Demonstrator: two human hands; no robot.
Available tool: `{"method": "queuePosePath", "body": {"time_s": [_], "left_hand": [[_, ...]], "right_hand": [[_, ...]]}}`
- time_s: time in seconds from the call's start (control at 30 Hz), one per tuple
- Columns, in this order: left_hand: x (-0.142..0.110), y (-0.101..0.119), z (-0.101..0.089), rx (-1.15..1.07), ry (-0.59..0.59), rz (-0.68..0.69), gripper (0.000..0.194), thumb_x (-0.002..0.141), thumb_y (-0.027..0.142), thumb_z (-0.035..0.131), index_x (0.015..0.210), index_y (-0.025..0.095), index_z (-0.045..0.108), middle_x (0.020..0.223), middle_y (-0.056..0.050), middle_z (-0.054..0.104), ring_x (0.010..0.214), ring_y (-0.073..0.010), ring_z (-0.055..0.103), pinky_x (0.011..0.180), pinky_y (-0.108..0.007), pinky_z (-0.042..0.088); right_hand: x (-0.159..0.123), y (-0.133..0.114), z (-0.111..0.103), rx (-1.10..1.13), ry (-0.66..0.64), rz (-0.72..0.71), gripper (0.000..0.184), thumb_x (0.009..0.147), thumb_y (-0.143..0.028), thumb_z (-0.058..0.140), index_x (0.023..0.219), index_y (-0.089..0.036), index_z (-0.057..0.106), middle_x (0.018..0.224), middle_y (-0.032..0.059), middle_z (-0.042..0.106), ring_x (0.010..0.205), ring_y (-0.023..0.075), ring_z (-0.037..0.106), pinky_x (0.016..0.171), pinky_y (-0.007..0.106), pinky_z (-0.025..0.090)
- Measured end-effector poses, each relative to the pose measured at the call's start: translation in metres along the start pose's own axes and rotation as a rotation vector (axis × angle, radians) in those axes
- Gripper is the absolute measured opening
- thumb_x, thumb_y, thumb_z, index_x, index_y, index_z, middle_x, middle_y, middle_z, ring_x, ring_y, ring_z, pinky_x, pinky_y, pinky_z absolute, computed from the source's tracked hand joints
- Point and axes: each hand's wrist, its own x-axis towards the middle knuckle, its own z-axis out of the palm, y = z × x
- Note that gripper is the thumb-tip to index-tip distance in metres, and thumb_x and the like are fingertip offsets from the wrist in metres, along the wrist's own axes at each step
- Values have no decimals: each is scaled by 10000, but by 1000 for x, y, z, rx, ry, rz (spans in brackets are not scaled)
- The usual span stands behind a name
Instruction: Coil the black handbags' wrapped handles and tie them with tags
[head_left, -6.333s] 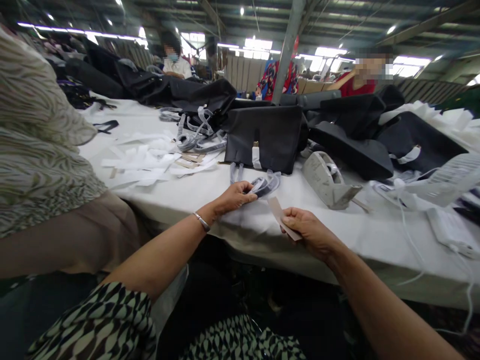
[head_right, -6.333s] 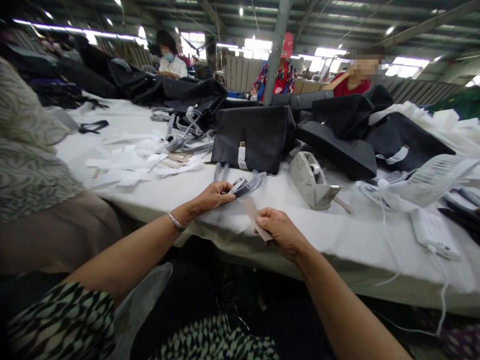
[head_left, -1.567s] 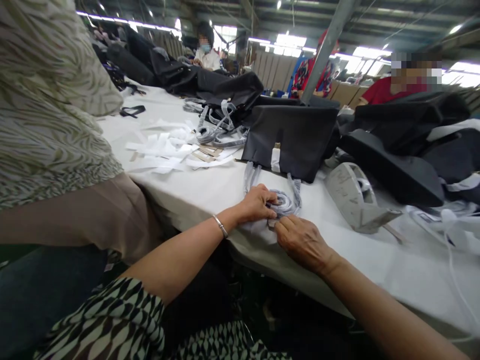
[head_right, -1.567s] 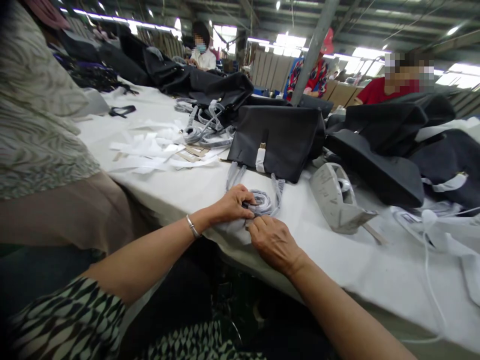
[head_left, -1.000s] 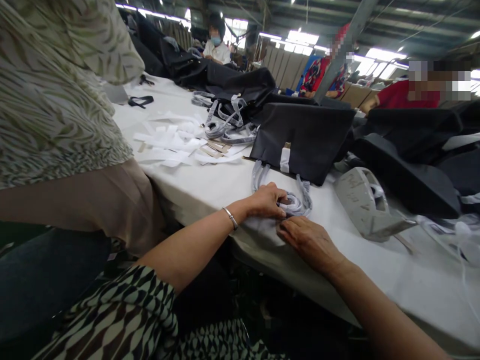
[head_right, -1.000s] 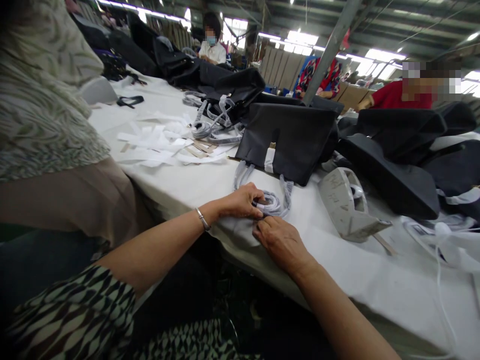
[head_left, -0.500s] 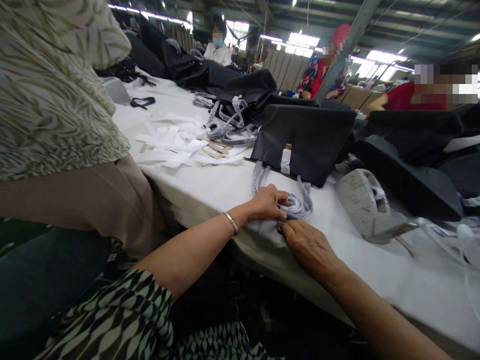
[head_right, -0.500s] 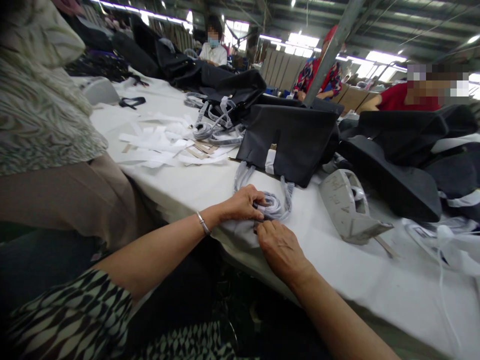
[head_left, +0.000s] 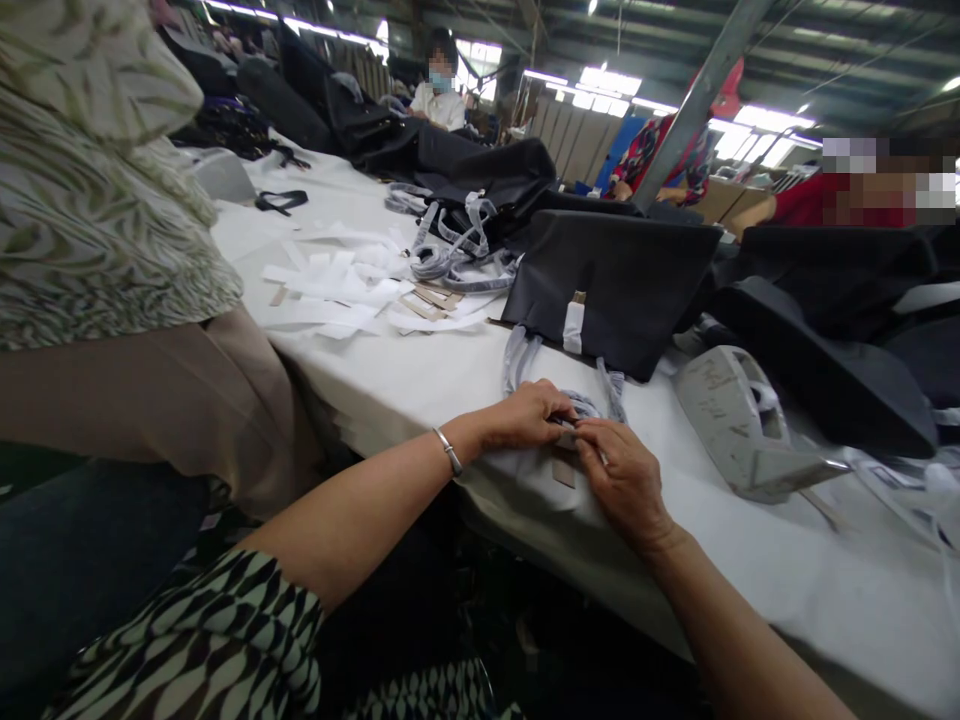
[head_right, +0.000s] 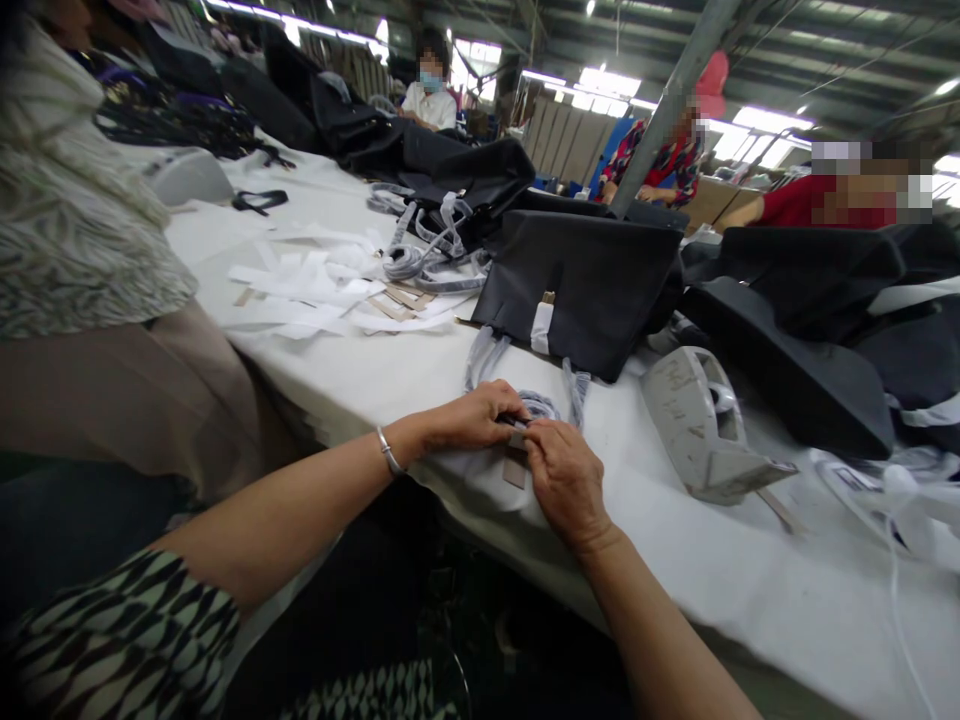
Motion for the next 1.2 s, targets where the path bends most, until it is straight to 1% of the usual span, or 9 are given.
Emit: {"method": "queuePosePath", "body": {"time_s": [0.13, 0.3, 0.47, 0.53, 0.67, 0.77, 0.93, 1.07, 1.2], "left_hand": [[-2, 1, -3, 72, -33, 50, 259, 825, 157, 571, 1057, 197, 678, 1028, -55, 678, 1064, -224, 549, 986, -324, 380], [-4, 1, -1, 88, -3, 39, 278, 810, 233, 618, 1076, 182, 684, 1036, -71, 675, 1068, -234, 545, 989, -326, 375], [-1, 0, 4, 51, 54, 0, 198, 833, 204, 552, 922, 182, 727, 861, -39, 684, 939, -203, 577, 896, -282, 407], [2, -2, 7, 4, 79, -25, 197, 810, 176, 544, 858, 190, 735, 796, -16, 683, 889, -185, 587, 864, -261, 412], [8, -1, 10, -100, 148, -161, 193, 744, 157, 567, 809, 177, 748, 774, -16, 698, 823, -177, 605, 769, -239, 435], [11, 3, 9, -193, 122, -254, 178, 701, 132, 582, 765, 144, 747, 676, -20, 676, 678, -157, 585, 619, -225, 412], [12, 8, 7, -337, 130, -312, 171, 667, 81, 573, 735, 89, 730, 620, -29, 650, 544, -115, 518, 507, -202, 346], [11, 5, 11, -338, 167, -281, 153, 671, 75, 571, 713, 94, 717, 609, -18, 634, 544, -107, 513, 510, -195, 348], [10, 2, 14, -286, 165, -244, 153, 682, 69, 562, 718, 108, 705, 593, 0, 614, 540, -108, 508, 512, -202, 348]], "right_hand": [[6, -1, -1, 118, -45, 208, 139, 868, -239, 534, 813, -190, 651, 891, 52, 687, 865, 195, 645, 801, 341, 501], [17, 0, -4, 257, -91, 451, 141, 792, -287, 593, 740, -187, 676, 809, 34, 684, 758, 181, 635, 730, 319, 479], [29, 8, -5, 342, -199, 682, 209, 648, -332, 720, 751, -170, 637, 673, 6, 628, 620, 170, 593, 594, 299, 456], [32, 10, -5, 351, -190, 730, 285, 596, -316, 757, 796, -172, 615, 715, -1, 604, 611, 163, 587, 566, 291, 456], [27, 11, -1, 391, -106, 596, 204, 645, -294, 730, 767, -178, 614, 909, 25, 545, 668, 140, 590, 611, 299, 496], [17, 11, 3, 311, -73, 402, 100, 772, -295, 645, 791, -203, 680, 890, 36, 540, 758, 167, 586, 701, 326, 502], [-1, 10, 9, 132, -22, 188, 197, 908, -279, 520, 943, -220, 705, 899, 64, 606, 891, 210, 571, 796, 348, 486], [-5, 10, 6, 55, -101, 106, 213, 883, -289, 576, 1050, -187, 660, 1013, 98, 598, 987, 248, 535, 873, 379, 468], [3, 16, 0, 89, -212, 109, 175, 845, -251, 624, 1009, -196, 650, 1001, 81, 581, 992, 242, 530, 870, 368, 456]]}}
